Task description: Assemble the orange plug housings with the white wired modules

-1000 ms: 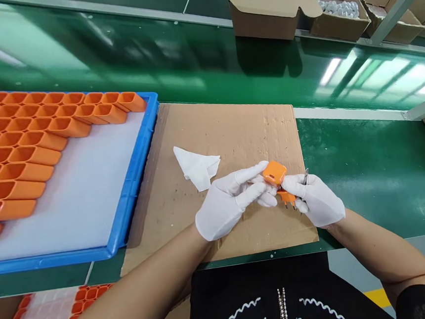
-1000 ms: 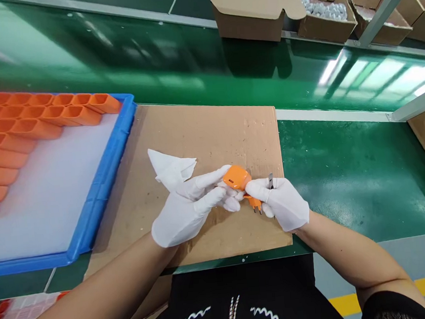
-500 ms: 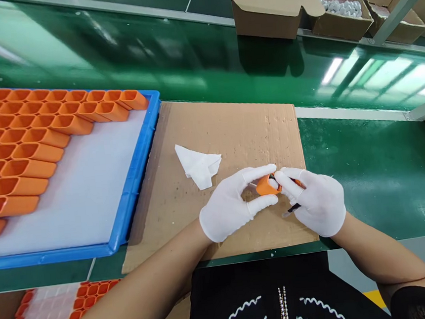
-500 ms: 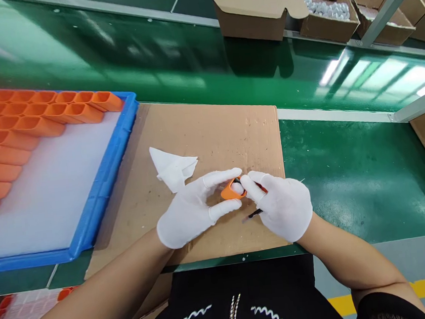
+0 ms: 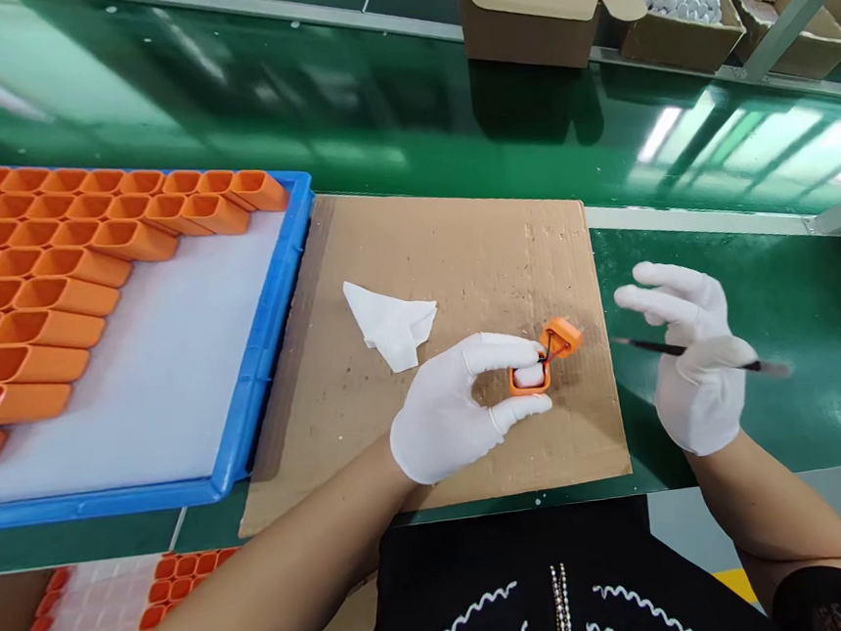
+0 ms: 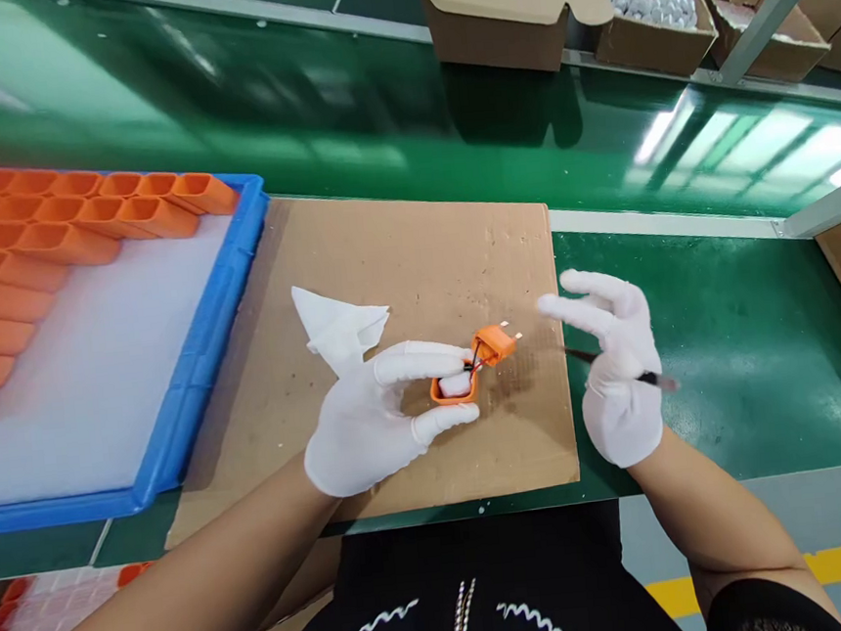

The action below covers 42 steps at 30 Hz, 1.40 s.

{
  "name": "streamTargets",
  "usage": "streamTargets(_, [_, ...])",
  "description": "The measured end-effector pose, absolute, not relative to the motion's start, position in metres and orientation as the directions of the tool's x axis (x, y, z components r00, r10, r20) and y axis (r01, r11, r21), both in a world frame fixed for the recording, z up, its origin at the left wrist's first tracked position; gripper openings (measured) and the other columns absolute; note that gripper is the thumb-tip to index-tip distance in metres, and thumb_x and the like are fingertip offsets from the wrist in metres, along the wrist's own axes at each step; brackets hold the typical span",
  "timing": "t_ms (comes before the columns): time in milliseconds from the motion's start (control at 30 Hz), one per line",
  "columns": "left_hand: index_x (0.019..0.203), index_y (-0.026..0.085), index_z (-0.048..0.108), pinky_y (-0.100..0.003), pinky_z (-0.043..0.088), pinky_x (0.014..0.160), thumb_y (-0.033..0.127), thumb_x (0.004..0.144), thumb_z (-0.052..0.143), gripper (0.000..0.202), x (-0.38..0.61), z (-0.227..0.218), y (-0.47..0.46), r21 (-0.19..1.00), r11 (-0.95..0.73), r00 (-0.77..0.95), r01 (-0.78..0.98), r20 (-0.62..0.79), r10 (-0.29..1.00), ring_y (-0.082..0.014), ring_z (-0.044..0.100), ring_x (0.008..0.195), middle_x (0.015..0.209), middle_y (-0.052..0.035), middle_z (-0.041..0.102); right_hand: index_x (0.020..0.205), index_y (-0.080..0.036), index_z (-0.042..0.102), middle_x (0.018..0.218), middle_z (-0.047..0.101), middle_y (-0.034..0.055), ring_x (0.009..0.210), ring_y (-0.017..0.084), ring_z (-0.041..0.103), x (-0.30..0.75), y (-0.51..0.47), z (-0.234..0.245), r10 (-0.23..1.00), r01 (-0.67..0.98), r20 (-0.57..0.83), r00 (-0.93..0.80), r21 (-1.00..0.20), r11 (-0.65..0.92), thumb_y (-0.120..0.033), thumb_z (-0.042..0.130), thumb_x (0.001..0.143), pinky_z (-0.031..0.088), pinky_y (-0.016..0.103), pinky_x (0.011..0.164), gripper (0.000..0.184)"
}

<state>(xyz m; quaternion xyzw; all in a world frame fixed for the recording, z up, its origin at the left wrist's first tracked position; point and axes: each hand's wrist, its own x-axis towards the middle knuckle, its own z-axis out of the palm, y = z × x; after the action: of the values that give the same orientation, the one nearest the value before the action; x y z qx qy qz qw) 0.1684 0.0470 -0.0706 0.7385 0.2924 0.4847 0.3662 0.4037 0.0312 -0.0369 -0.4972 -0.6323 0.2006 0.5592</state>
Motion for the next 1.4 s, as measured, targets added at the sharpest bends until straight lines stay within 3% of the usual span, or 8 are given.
streamTargets(133, [0.11,0.023,0.065,-0.032,0.061,0.09,0.011,0.082,0.08,0.034,0.169,-0.071,0.048,0.724,-0.663,0.354,0.192,0.579,0.734,-0.0177,0.074,0.096,0.09,-0.001,0.076,0.074,-0.022,0.081,0.06,0.061,0.0045,0.048,0.015,0.056,0.405,0.026,-0.028,0.93,0.188,0.368,-0.014,-0.912,0.364,-0.086,0.025,0.091,0.04,0.03,0.039,0.086])
streamTargets(300, [0.109,0.023,0.063,-0.032,0.062,0.088,0.012,0.084,0.078,0.031,0.168,-0.069,0.048,0.71,-0.665,0.347,0.23,0.579,0.738,-0.0175,0.075,0.095,0.093,-0.0016,0.076,0.093,-0.029,0.082,0.09,0.077,0.0031,0.081,0.02,0.074,0.389,0.02,-0.025,0.949,0.024,0.306,-0.075,-0.951,0.308,-0.037,0.083,0.083,0.064,0.034,0.069,0.013])
streamTargets(433, [0.106,0.023,0.064,-0.032,0.063,0.084,0.011,0.085,0.074,0.026,0.167,-0.066,0.047,0.717,-0.652,0.329,0.246,0.571,0.752,-0.0177,0.075,0.092,0.094,-0.001,0.077,0.095,-0.03,0.081,0.091,0.079,0.0006,0.079,0.018,0.075,0.383,0.018,-0.027,0.957,-0.008,0.281,-0.078,-0.96,0.281,-0.02,0.087,0.079,0.065,0.037,0.075,0.02])
streamTargets(567, [0.106,0.024,0.062,-0.032,0.062,0.082,0.008,0.086,0.071,0.027,0.168,-0.064,0.046,0.702,-0.668,0.34,0.249,0.582,0.739,-0.0172,0.075,0.092,0.089,0.0009,0.076,0.092,-0.03,0.081,0.089,0.079,-0.0002,0.078,0.017,0.075,0.382,0.017,-0.03,0.972,0.038,0.233,-0.034,-0.971,0.235,-0.017,0.087,0.078,0.064,0.035,0.075,0.019])
streamTargets(767, [0.106,0.026,0.062,-0.034,0.062,0.082,0.01,0.089,0.069,0.024,0.168,-0.067,0.046,0.679,-0.666,0.376,0.309,0.556,0.741,-0.0179,0.075,0.09,0.092,-0.001,0.077,0.092,-0.028,0.081,0.086,0.079,0.0004,0.077,0.017,0.073,0.38,0.018,-0.03,0.932,0.118,0.357,-0.061,-0.925,0.362,-0.015,0.084,0.081,0.063,0.034,0.072,0.017])
streamTargets(1000, [0.109,0.025,0.06,-0.036,0.062,0.082,0.003,0.087,0.063,0.032,0.164,-0.074,0.051,0.532,-0.751,0.436,0.391,0.611,0.66,-0.0195,0.075,0.092,0.105,-0.0068,0.078,0.082,-0.022,0.078,0.081,0.078,0.0036,0.07,0.018,0.073,0.385,0.016,-0.033,0.972,0.178,0.235,-0.005,-0.956,0.232,-0.022,0.085,0.08,0.06,0.032,0.062,0.008])
streamTargets(1233, [0.106,0.024,0.061,-0.035,0.062,0.082,0.005,0.087,0.061,0.027,0.166,-0.075,0.051,0.52,-0.765,0.473,0.381,0.601,0.644,-0.019,0.075,0.089,0.1,-0.0052,0.078,0.089,-0.026,0.079,0.085,0.079,0.0012,0.076,0.017,0.074,0.38,0.017,-0.037,0.917,0.25,0.393,-0.075,-0.882,0.398,-0.011,0.082,0.08,0.064,0.033,0.07,0.018])
streamTargets(1400, [0.105,0.024,0.065,-0.033,0.06,0.077,0.01,0.087,0.063,0.022,0.167,-0.072,0.049,0.59,-0.706,0.453,0.392,0.544,0.706,-0.0189,0.073,0.084,0.097,-0.0043,0.078,0.124,-0.029,0.072,0.096,0.079,0.003,0.083,0.018,0.076,0.384,0.013,-0.044,0.749,0.357,0.635,-0.187,-0.667,0.654,-0.001,0.074,0.084,0.065,0.033,0.07,0.049])
